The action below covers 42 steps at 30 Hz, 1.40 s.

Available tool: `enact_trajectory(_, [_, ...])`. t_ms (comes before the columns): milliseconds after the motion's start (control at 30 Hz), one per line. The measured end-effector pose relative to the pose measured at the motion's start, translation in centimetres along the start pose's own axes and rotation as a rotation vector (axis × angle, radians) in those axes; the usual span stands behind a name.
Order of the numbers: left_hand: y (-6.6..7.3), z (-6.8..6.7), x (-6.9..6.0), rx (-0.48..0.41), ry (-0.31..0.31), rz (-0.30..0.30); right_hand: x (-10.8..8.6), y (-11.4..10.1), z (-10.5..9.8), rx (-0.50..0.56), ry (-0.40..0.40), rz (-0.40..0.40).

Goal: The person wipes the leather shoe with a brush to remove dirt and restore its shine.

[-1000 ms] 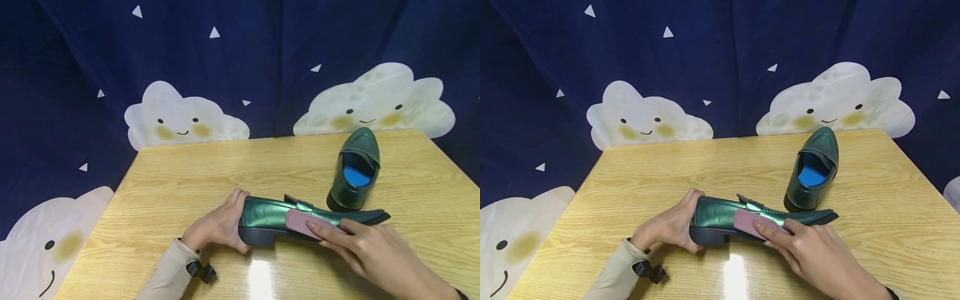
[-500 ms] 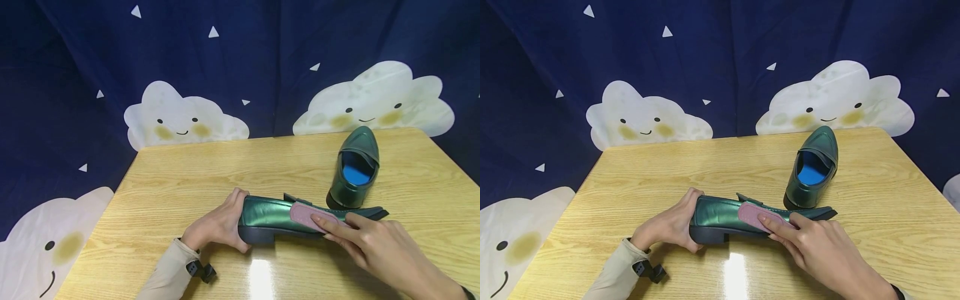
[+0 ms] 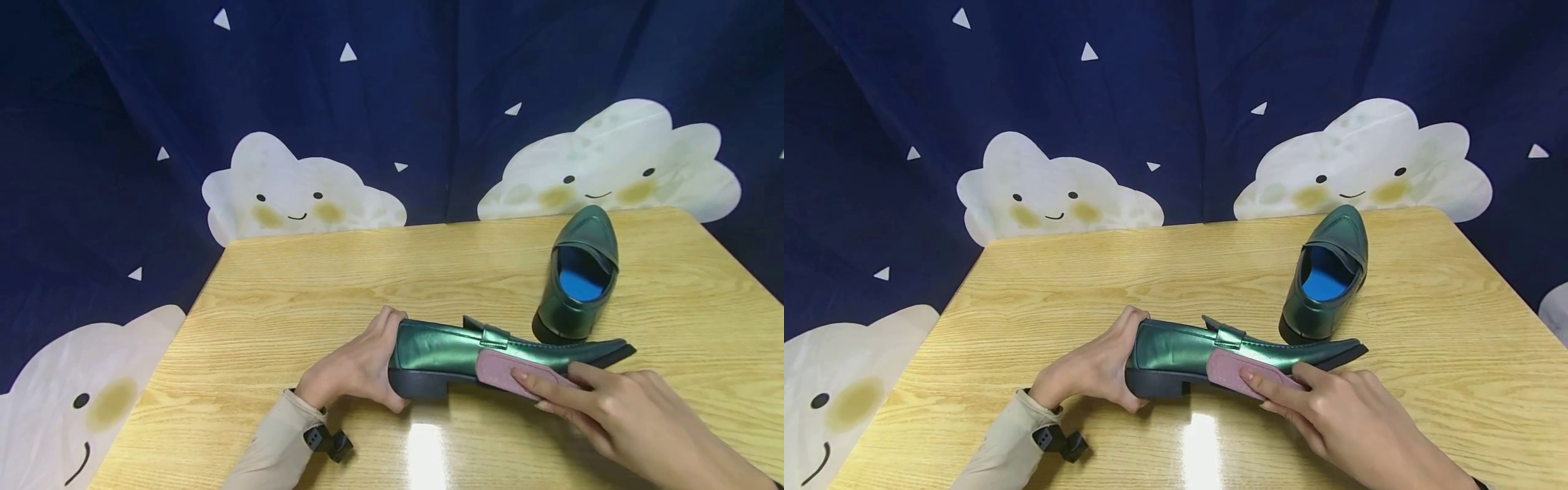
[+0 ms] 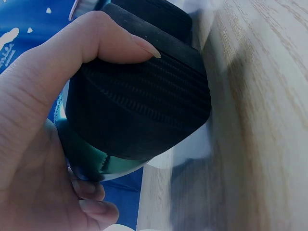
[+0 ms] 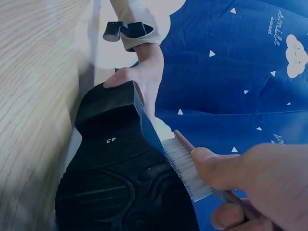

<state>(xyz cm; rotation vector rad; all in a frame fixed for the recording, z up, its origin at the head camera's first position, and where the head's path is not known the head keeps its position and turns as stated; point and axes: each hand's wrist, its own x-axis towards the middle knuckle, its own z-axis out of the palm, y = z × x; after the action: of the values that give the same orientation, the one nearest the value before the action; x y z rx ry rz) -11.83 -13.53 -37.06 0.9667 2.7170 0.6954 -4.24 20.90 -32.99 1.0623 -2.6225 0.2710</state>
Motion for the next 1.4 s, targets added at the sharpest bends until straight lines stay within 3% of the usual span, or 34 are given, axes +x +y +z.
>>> enact_trajectory(67, [0.0, 0.0, 0.0, -0.001, -0.003, -0.006, 0.0, 0.1, -0.1, -0.019, 0.005, 0.001])
enact_trajectory(300, [0.1, 0.0, 0.0, -0.007, -0.007, -0.011, 0.3, 0.7, -0.4, -0.083, 0.141, 0.004])
enact_trajectory(367, [0.1, 0.0, 0.0, -0.006, -0.007, -0.009, 0.2, 0.7, -0.4, -0.077, 0.131, 0.001])
enact_trajectory(533, [0.1, -0.1, 0.1, 0.003, -0.011, -0.01, -0.5, 0.3, -0.1, -0.009, -0.021, 0.035])
enact_trajectory(633, [0.1, -0.1, 0.1, 0.001, -0.022, -0.018, -0.9, 0.4, -0.2, 0.005, -0.067, 0.061])
enact_trajectory(867, [0.1, -0.1, 0.0, -0.006, -0.031, -0.025, -1.3, 1.6, -0.7, -0.063, 0.091, 0.048])
enact_trajectory(967, [0.2, -0.2, -0.1, -0.006, -0.021, -0.018, -1.6, 1.5, -0.5, -0.025, 0.078, 0.048])
enact_trajectory(1100, [0.2, -0.2, -0.1, -0.01, -0.011, -0.015, -1.8, 1.2, -0.4, 0.019, 0.002, 0.057])
enact_trajectory(1333, [0.3, -0.2, -0.1, -0.004, 0.0, 0.001, -1.9, 2.1, -0.6, -0.051, 0.127, 0.075])
enact_trajectory(1400, [0.3, -0.2, -0.1, -0.006, 0.002, 0.007, -2.0, 2.4, -0.7, -0.04, 0.132, 0.081])
